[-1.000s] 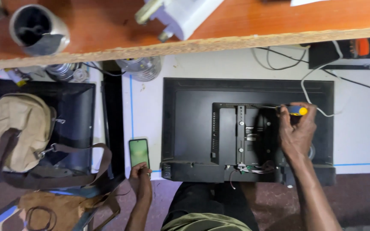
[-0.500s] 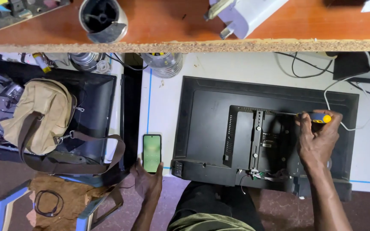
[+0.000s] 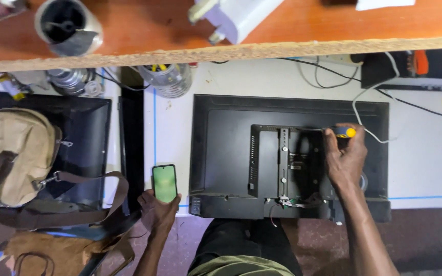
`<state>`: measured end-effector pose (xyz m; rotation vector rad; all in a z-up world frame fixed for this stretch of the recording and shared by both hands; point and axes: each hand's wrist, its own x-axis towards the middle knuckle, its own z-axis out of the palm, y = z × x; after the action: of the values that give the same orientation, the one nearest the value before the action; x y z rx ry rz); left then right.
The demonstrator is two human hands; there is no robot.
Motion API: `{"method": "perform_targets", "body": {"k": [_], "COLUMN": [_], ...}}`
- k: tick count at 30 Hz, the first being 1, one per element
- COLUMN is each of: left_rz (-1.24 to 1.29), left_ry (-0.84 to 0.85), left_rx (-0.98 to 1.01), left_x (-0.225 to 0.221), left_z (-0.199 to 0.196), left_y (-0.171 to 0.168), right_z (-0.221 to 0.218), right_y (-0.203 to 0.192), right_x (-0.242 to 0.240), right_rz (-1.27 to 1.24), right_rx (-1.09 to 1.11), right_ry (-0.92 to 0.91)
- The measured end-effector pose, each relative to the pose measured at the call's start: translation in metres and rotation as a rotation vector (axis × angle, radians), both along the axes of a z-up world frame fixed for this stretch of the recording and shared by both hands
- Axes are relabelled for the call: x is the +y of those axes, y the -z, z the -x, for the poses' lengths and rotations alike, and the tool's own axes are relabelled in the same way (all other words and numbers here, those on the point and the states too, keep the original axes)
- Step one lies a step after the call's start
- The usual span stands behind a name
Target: A person uses a manual screwdriver to remove screws from the back panel of a television set on a workbench.
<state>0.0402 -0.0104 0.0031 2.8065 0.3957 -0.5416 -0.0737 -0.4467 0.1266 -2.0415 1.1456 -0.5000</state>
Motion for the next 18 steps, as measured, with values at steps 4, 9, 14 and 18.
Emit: {"method": "perform_targets", "body": {"k": [4,9,14,18], "left_rz": [0.007,0.047,0.132,0.259], "left_ry": [0.094,0.122,0.091,0.145], "left_rx": [-0.059,-0.057,0.009,-0.198], "left_x": [-0.005,-0.017,-0.031,-0.048], "left_z": [0.006,0.005,0.0,0.002], "left_y": [0.003,0.001,-0.024,-0.03], "right_z": [0.001,-0.002,-0.007,-0.014], "right_y": [-0.005,-0.016,-0.021,-0.026], "right_x": [-0.004,-0.01,-0.021,-0.023], "right_rz": [0.178,0.299,0.412,0.461], "right_rx": [0.007,-0.01,0.093,0.432], "right_ry": [-0.13,-0.214,-0.38,-0.409]}}
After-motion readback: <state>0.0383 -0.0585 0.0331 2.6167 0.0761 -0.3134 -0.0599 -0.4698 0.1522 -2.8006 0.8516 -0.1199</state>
